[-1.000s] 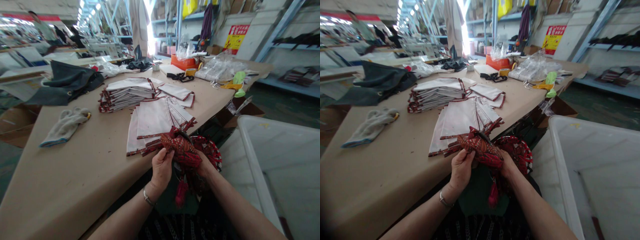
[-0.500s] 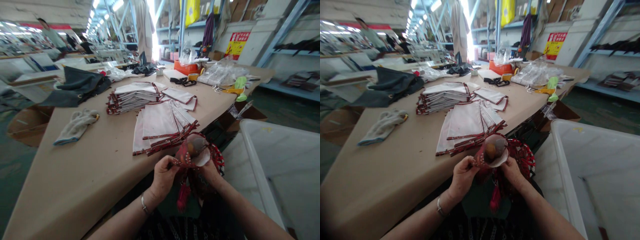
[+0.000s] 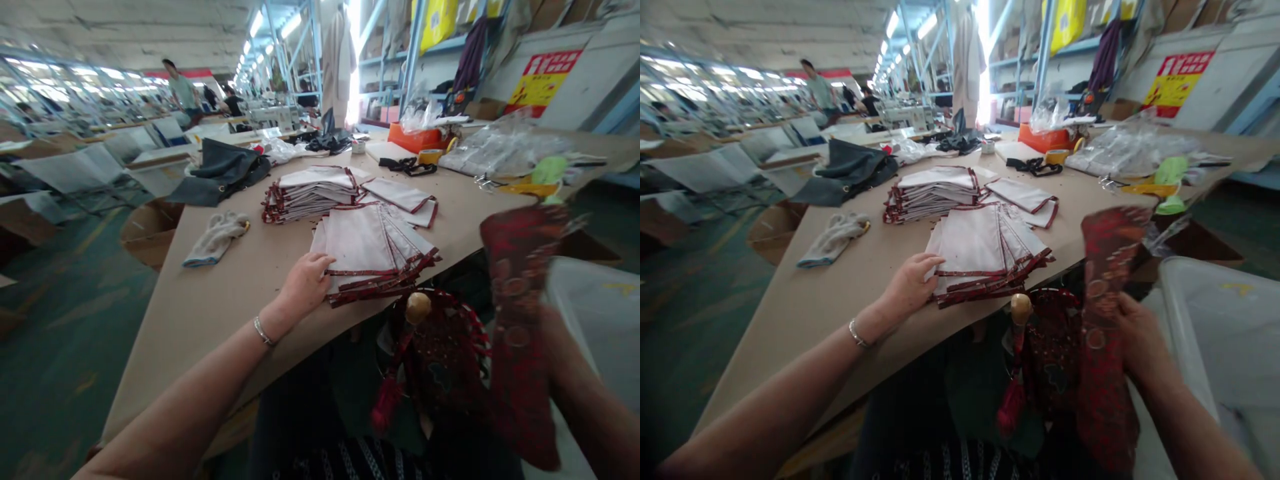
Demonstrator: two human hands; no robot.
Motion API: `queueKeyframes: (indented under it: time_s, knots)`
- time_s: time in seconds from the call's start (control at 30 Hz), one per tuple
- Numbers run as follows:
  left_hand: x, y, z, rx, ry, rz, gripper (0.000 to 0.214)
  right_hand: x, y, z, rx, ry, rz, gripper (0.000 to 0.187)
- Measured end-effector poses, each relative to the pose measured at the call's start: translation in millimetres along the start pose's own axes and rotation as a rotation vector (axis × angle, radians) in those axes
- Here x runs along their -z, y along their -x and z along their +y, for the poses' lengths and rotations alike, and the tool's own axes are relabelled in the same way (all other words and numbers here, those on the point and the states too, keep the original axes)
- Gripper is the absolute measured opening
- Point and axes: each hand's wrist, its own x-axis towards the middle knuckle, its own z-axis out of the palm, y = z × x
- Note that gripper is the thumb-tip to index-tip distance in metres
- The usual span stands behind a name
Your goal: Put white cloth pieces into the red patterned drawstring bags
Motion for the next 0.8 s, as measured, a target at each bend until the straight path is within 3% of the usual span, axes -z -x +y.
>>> queueKeyframes:
  time_s: [0.13, 0.23, 0.3, 0.4, 0.5, 0.57, 0.67, 0.8]
  knots:
    - [-5.4, -4, 1, -0.023, -0.096, -0.12, 0.031, -29, 32, 66, -0.355, 0.428, 0.025, 0.044]
    - [-3.9, -8, 4, -0.018, -0.175, -0.171, 0.028, -37, 37, 79, -0.351, 0.445, 0.06, 0.051]
    - [-1.6, -11, 6, -0.033, -0.235, -0.195, 0.028, -40, 27, 47, -0.186, 0.365, 0.113, 0.045]
    - [2.6, -15, 10, -0.038, -0.312, -0.231, 0.026, -54, 3, -42, 0.235, 0.293, 0.119, 0.027]
    - [9.5, -21, 20, -0.017, -0.313, -0.166, 0.023, -90, -25, -129, 0.582, 0.353, -0.069, 0.021]
    - [16.5, -24, 29, -0.014, -0.285, -0.081, 0.02, -118, -44, -163, 0.631, 0.531, -0.216, 0.024]
    - [28.6, -23, 40, -0.027, -0.233, -0.005, 0.019, -143, -72, -177, 0.558, 0.817, -0.344, 0.025]
    - [34.9, -10, 44, 0.003, -0.132, 0.071, 0.017, -128, -91, -168, 0.339, 1.006, -0.259, 0.033]
